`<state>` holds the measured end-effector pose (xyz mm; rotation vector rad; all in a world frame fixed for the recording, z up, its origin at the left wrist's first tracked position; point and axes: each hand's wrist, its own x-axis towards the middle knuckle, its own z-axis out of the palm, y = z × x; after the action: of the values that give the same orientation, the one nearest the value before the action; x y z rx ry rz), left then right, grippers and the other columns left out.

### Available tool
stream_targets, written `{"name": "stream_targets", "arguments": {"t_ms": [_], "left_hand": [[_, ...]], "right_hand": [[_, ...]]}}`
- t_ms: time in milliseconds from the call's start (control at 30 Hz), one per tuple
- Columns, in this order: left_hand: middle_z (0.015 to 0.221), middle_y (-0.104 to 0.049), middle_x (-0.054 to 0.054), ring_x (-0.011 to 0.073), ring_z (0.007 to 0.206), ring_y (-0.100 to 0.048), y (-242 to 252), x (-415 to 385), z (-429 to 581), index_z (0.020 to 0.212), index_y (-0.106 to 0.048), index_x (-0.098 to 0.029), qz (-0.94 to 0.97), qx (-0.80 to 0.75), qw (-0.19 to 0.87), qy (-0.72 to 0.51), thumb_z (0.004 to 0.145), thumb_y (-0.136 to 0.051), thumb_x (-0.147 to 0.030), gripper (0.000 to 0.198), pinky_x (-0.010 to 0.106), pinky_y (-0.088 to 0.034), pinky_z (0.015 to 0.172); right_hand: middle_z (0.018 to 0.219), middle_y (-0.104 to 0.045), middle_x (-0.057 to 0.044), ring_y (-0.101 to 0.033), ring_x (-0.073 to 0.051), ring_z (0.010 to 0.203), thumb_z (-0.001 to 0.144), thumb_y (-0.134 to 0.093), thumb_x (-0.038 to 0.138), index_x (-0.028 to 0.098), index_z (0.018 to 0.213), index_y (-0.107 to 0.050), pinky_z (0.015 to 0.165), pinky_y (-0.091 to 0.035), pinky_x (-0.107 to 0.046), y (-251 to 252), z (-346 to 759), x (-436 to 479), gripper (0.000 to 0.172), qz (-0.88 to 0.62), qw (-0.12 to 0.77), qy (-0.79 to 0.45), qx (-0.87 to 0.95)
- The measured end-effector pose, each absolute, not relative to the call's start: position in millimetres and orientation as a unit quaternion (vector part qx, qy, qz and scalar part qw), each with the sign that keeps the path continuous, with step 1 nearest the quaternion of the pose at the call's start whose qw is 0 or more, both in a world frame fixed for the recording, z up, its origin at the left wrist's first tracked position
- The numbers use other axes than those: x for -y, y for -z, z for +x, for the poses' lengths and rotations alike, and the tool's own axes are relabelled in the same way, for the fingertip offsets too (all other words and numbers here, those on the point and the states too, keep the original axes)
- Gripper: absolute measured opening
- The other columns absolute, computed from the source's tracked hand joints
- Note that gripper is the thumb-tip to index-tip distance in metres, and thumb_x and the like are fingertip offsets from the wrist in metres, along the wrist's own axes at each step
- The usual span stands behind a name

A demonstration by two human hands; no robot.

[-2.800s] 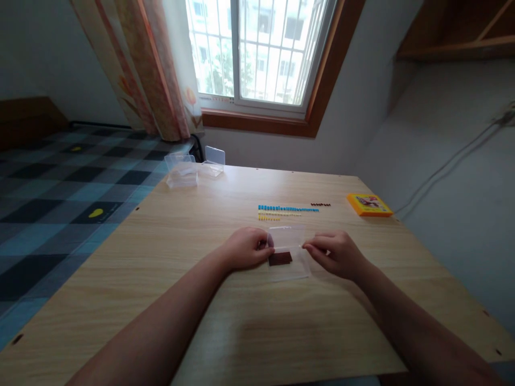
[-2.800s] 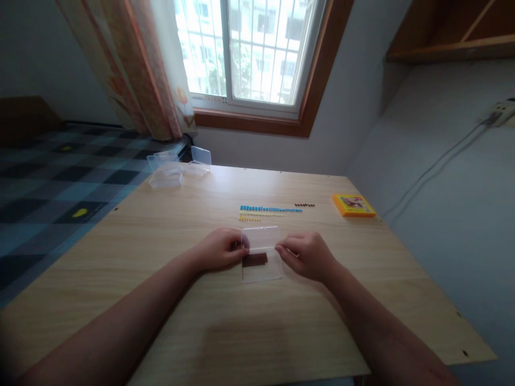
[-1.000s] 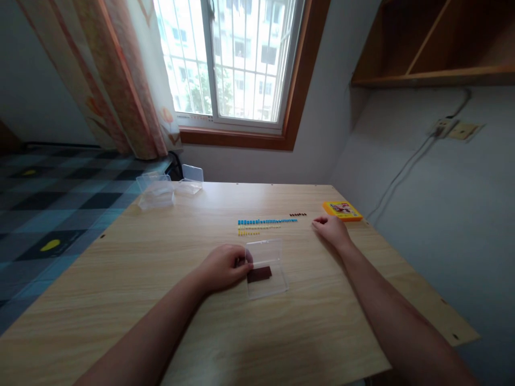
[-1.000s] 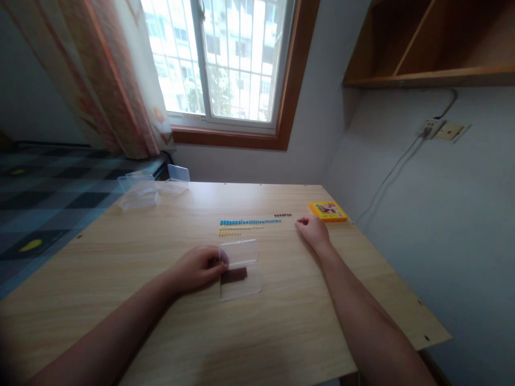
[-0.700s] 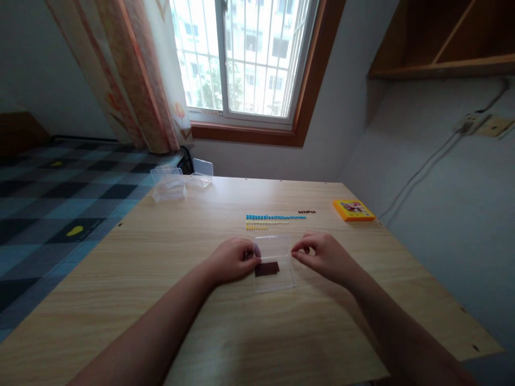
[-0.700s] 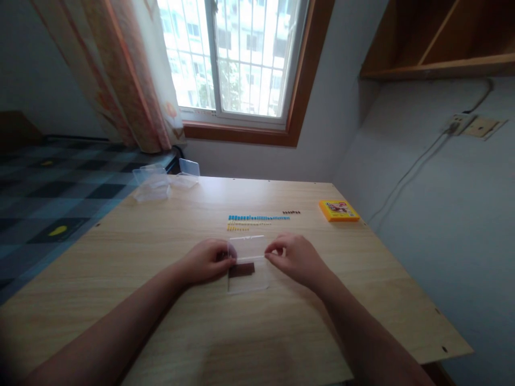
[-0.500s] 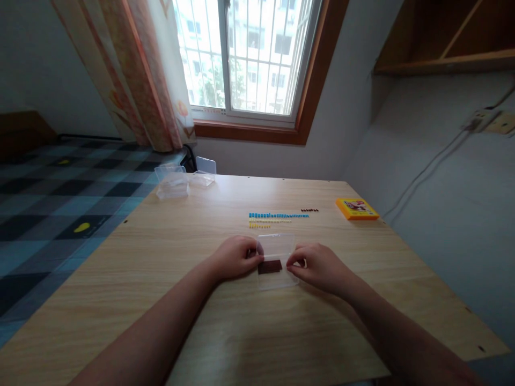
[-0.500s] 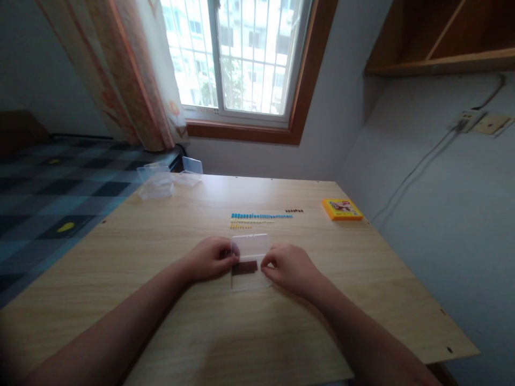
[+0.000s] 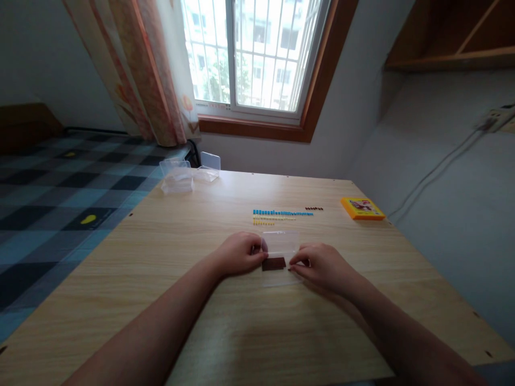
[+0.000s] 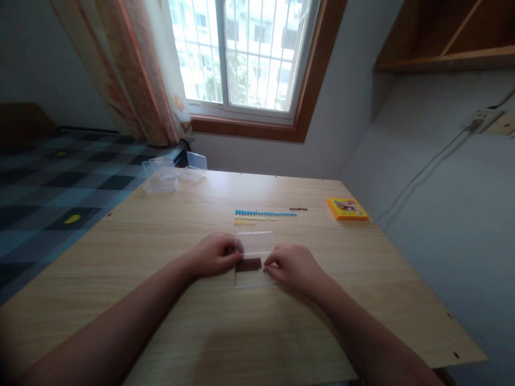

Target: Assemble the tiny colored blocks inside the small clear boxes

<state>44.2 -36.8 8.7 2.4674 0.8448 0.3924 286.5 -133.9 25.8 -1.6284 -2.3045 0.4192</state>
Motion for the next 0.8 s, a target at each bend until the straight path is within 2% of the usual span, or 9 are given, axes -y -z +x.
{"name": "stream_targets", "arguments": {"t_ms": [200, 633, 800], "left_hand": [[0.075, -0.070, 0.001, 0.0176, 0.070, -0.062, -6.8, 35.9, 44.1, 0.083, -0.075, -0.021, 0.905, -0.307, 0.255, -0.147, 0.085, -0.063, -0.028, 0.014, 0.027, -0.041, 0.065], [0.076, -0.070, 0.001, 0.0168, 0.071, -0.062, -7.7, 37.4, 44.0, 0.083, -0.075, -0.021, 0.905, -0.311, 0.253, -0.144, 0.085, -0.063, -0.028, 0.015, 0.026, -0.040, 0.064], [0.075, -0.070, 0.000, 0.0167, 0.071, -0.061, -7.9, 38.1, 44.2, 0.083, -0.075, -0.020, 0.905, -0.310, 0.252, -0.147, 0.085, -0.062, -0.027, 0.015, 0.025, -0.040, 0.064]], "right_hand": [[0.086, -0.074, 0.000, -0.065, -0.014, 0.072, 0.090, -0.062, 0.019, 0.027, 0.093, -0.081, 0.065, -0.040, -0.025, -34.0, 294.0, 138.8, 0.022, -0.475, 0.119, -0.164, 0.856], [0.085, -0.070, -0.001, -0.061, -0.013, 0.072, 0.094, -0.059, 0.019, 0.025, 0.092, -0.079, 0.065, -0.038, -0.025, -29.1, 292.1, 135.6, 0.022, -0.469, 0.129, -0.150, 0.861], [0.078, -0.067, 0.000, -0.057, -0.012, 0.066, 0.092, -0.060, 0.017, 0.024, 0.087, -0.079, 0.062, -0.034, -0.024, -27.1, 291.2, 135.3, 0.021, -0.473, 0.108, -0.142, 0.863]]}}
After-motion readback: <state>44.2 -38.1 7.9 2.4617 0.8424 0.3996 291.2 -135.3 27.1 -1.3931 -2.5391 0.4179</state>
